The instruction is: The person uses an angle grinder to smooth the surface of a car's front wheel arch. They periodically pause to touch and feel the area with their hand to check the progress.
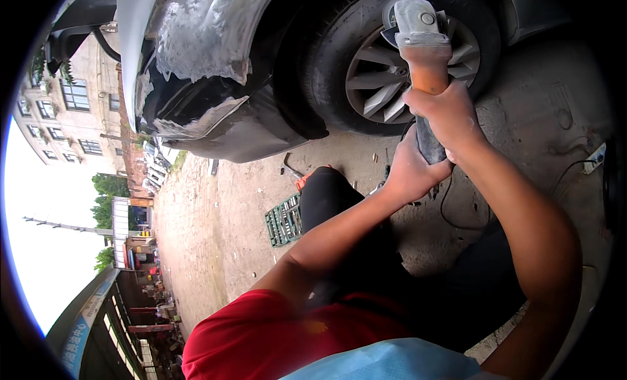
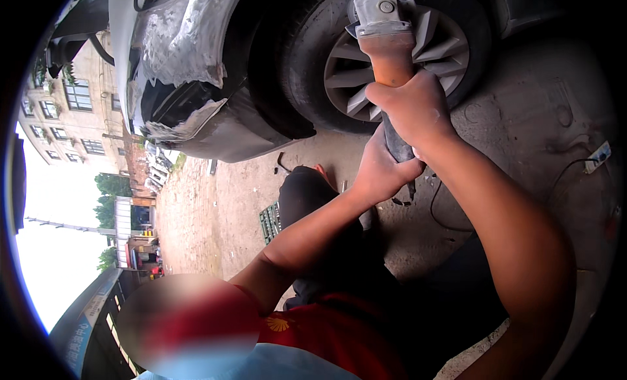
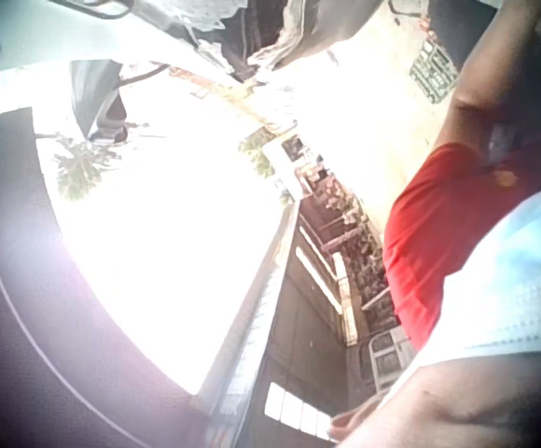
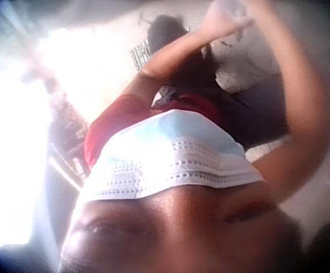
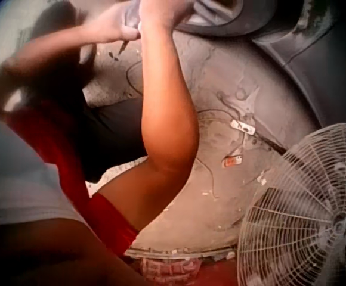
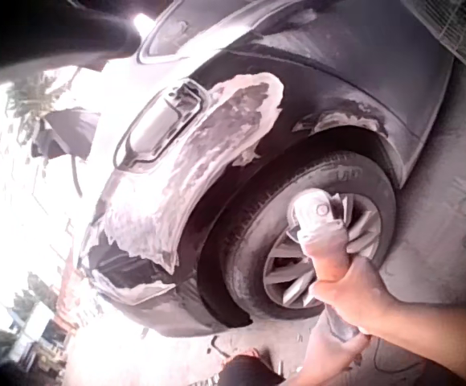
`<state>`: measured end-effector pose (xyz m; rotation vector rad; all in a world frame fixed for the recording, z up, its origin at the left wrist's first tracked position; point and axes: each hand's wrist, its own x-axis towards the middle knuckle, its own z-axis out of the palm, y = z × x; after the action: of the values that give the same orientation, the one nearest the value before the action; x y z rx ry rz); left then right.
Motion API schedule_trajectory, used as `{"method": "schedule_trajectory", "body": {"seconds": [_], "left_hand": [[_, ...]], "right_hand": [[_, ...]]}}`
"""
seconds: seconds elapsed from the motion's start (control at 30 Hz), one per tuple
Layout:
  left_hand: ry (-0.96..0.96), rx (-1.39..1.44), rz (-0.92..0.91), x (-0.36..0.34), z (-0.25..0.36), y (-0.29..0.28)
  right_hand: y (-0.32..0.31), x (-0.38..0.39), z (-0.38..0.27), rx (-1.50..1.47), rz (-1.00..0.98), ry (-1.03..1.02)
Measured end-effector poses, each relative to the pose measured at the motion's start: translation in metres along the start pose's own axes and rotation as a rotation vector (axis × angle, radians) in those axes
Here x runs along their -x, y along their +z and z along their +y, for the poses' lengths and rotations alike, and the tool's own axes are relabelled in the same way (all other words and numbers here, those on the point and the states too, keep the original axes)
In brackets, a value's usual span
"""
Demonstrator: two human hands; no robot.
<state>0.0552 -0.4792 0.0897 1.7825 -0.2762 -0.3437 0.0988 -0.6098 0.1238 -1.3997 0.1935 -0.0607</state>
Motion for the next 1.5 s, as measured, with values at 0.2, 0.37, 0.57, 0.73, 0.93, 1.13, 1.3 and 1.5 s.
{"method": "schedule_trajectory", "body": {"seconds": [0.2, 0.37, 0.57, 0.73, 0.93, 1.13, 1.3, 1.5], "left_hand": [[0.038, -0.016, 0.014, -0.013, -0.008, 0.012], [0.011, 0.058, 0.015, -0.018, -0.001, 0.023], [0.119, -0.248, -0.131, 0.002, -0.001, 0.003], [0.465, -0.845, 0.234, 0.024, 0.029, -0.105], [0.836, -1.583, 0.544, -0.03, 0.127, -0.247], [0.86, -1.981, 0.663, -0.057, 0.142, -0.272], [1.052, -1.991, 0.6, -0.093, 0.176, -0.255], [1.066, -2.022, 0.409, -0.121, 0.23, -0.213]], "right_hand": [[-0.012, -0.009, -0.002, 0.033, -0.002, -0.043], [-0.023, -0.019, 0.002, 0.04, -0.069, -0.039], [-0.041, -0.012, -0.006, 0.146, -0.218, 0.004], [-0.054, 0.0, 0.01, 0.231, -0.161, -0.075], [-0.065, -0.005, 0.036, 0.207, -0.227, 0.043], [-0.052, -0.009, 0.048, 0.166, -0.349, 0.205], [-0.059, -0.012, 0.039, 0.211, -0.37, 0.266], [-0.051, -0.012, 0.041, 0.12, -0.426, 0.26]]}}
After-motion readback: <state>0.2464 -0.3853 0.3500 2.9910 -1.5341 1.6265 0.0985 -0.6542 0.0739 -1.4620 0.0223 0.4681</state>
